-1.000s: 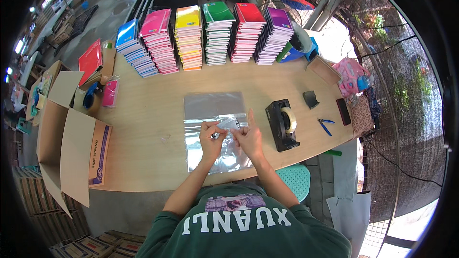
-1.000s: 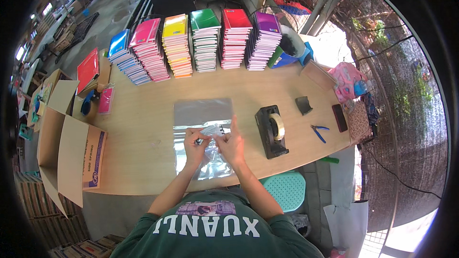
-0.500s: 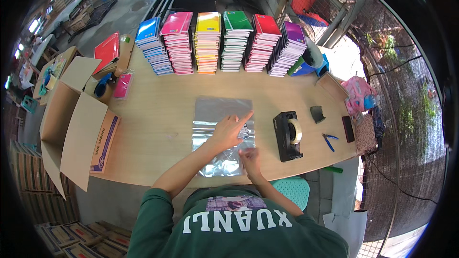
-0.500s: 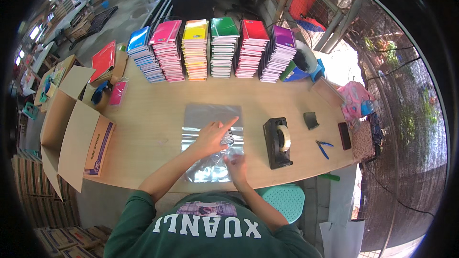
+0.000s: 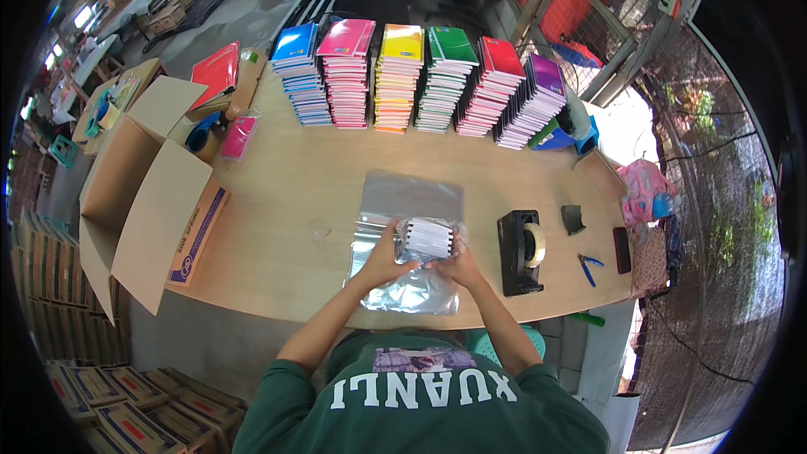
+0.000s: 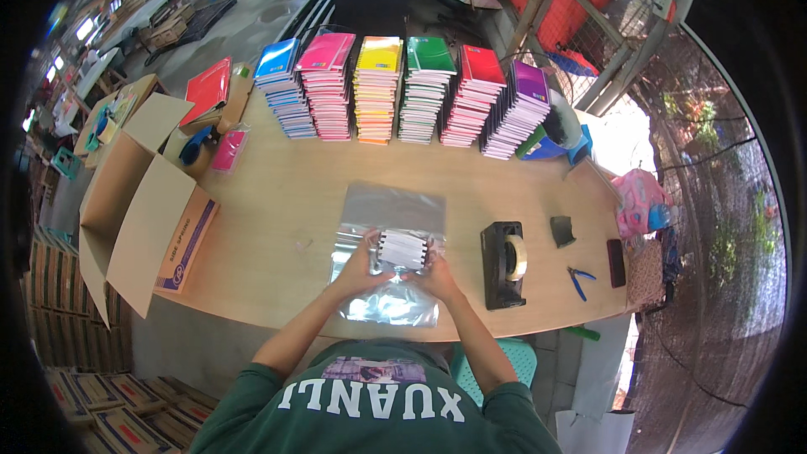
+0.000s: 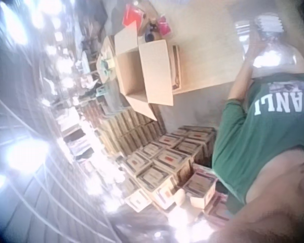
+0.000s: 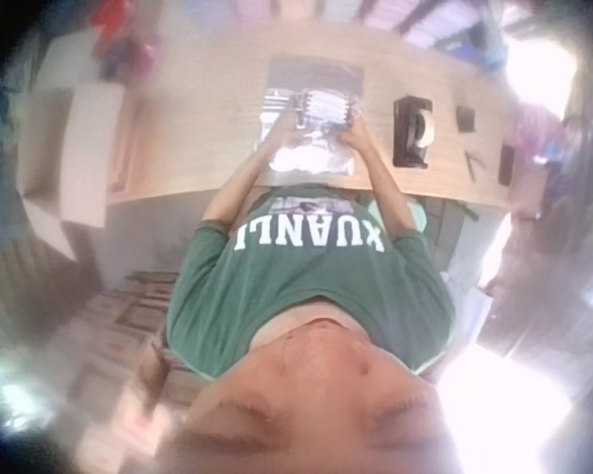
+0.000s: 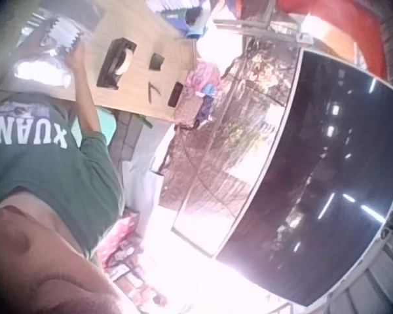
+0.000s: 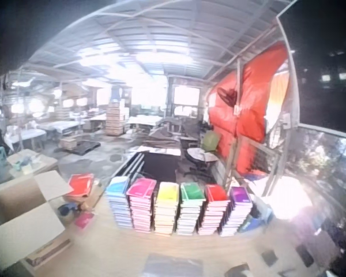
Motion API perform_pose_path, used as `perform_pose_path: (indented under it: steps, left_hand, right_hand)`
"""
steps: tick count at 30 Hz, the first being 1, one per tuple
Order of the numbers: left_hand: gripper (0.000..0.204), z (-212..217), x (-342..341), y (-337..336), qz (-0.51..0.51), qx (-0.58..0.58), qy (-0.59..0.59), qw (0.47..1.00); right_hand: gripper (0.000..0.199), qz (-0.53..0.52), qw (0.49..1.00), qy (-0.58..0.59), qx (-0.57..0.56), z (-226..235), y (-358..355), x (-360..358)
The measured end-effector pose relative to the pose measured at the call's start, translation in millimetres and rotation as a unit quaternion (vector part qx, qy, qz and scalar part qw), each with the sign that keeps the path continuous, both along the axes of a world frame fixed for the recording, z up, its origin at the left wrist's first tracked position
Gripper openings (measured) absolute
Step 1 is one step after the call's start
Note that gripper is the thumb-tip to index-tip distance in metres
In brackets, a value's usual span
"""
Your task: The person selects notebooks from stacks on a table, wraps each notebook individually in a plastic sheet, secures the plastic with tape, and places the wrapped notebooks into a cardboard box.
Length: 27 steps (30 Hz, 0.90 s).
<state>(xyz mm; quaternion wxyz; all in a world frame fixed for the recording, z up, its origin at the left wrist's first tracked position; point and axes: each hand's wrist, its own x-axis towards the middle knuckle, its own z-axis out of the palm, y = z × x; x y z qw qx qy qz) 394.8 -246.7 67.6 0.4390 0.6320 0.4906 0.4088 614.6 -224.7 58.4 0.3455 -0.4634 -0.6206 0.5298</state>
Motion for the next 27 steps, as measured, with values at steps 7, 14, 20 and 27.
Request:
perform_pose_path:
  steps: [7, 14, 20, 27]
  left_hand:
    - [0.086, 128.9, -55.8, 21.5, -0.115, 0.384, 0.422, 0.813]
    - [0.107, 46.9, -33.9, -6.9, 0.045, 0.116, 0.037, 0.992]
    - [0.119, -8.9, 21.3, -1.3, -0.010, -0.045, -0.274, 0.961]
    - [0.094, -9.6, 38.4, -36.3, 0.258, 0.116, -0.107, 0.953]
  right_hand:
    - [0.072, 0.169, 0.845, -0.286, 0.418, 139.6, 15.4, 16.9]
    - [0.089, -0.016, 0.981, 0.163, 0.101, 50.3, -2.2, 6.2]
    - [0.114, 0.025, 0.980, 0.193, 0.041, -16.8, 0.4, -32.5]
    - [0.064, -0.057, 0.899, -0.218, 0.376, 96.9, -16.8, -32.6]
